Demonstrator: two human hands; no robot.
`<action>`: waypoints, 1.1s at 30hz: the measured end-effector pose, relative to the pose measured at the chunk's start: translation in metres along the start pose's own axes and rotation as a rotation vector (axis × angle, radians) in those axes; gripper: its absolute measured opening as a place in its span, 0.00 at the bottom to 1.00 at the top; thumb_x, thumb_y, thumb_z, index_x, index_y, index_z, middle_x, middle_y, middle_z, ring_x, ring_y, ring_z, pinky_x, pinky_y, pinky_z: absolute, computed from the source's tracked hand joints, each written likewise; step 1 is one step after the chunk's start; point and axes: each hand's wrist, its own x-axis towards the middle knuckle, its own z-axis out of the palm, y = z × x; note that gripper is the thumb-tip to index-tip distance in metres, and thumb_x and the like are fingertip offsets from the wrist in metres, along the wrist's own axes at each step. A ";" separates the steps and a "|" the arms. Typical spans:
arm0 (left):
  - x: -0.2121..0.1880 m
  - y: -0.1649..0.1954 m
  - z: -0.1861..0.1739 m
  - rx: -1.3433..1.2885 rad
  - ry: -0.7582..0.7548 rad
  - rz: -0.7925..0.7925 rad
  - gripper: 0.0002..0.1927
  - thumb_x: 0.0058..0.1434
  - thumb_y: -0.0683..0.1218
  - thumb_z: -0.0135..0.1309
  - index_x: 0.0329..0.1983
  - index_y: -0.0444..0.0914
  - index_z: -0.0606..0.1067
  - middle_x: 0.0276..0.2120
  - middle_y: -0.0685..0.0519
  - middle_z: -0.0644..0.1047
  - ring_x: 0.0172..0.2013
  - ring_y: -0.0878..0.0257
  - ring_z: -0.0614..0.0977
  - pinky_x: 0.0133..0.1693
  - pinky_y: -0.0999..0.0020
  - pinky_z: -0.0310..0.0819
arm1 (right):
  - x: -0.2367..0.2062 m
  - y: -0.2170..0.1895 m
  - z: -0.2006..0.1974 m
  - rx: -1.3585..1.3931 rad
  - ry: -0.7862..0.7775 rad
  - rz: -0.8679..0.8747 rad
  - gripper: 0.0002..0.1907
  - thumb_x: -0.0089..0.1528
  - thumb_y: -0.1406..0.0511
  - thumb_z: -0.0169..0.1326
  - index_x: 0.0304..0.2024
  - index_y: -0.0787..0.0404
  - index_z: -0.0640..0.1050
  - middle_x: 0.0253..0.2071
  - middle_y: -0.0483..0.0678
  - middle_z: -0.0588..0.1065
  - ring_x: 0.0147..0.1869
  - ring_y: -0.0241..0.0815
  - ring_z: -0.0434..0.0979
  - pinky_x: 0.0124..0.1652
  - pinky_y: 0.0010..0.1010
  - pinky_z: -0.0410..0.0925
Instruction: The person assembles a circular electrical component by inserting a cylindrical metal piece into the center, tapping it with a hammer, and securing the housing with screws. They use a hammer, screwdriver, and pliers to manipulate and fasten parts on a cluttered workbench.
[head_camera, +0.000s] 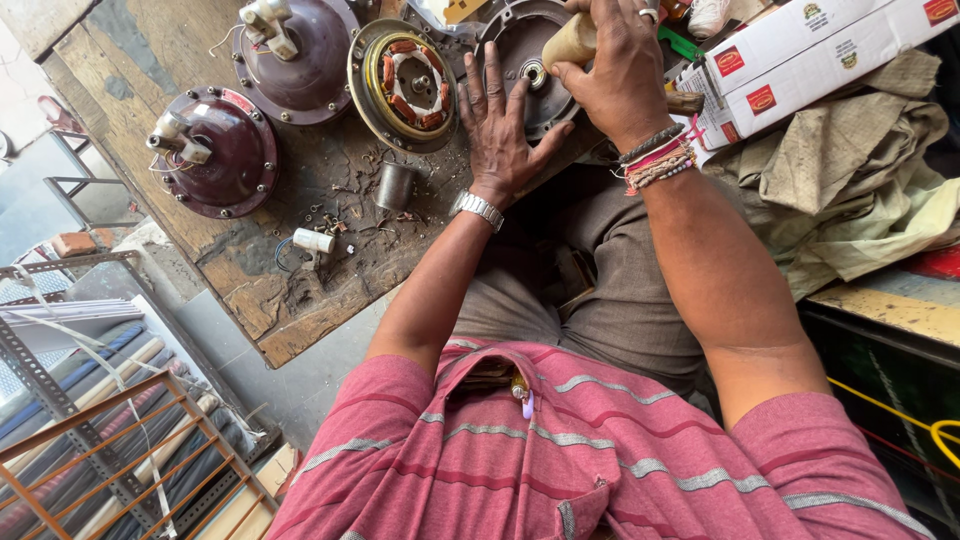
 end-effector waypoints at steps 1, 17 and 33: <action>0.000 0.000 -0.001 -0.010 0.060 0.034 0.49 0.60 0.80 0.46 0.71 0.42 0.69 0.77 0.39 0.40 0.76 0.41 0.36 0.73 0.42 0.25 | 0.000 0.000 0.001 -0.011 0.015 -0.011 0.35 0.55 0.65 0.75 0.60 0.59 0.71 0.53 0.52 0.75 0.57 0.54 0.77 0.57 0.47 0.69; 0.001 0.001 -0.003 0.020 0.024 0.009 0.50 0.60 0.81 0.44 0.72 0.43 0.67 0.77 0.40 0.39 0.76 0.41 0.34 0.73 0.39 0.24 | -0.003 0.008 0.007 -0.013 0.016 0.000 0.37 0.57 0.64 0.76 0.62 0.61 0.69 0.55 0.55 0.75 0.59 0.56 0.77 0.59 0.48 0.69; 0.000 0.000 0.000 -0.032 0.246 0.122 0.48 0.60 0.80 0.47 0.70 0.42 0.71 0.77 0.41 0.38 0.75 0.42 0.33 0.71 0.38 0.24 | -0.006 0.014 0.012 -0.037 0.006 0.001 0.41 0.56 0.64 0.76 0.66 0.61 0.67 0.56 0.56 0.75 0.59 0.56 0.77 0.58 0.48 0.69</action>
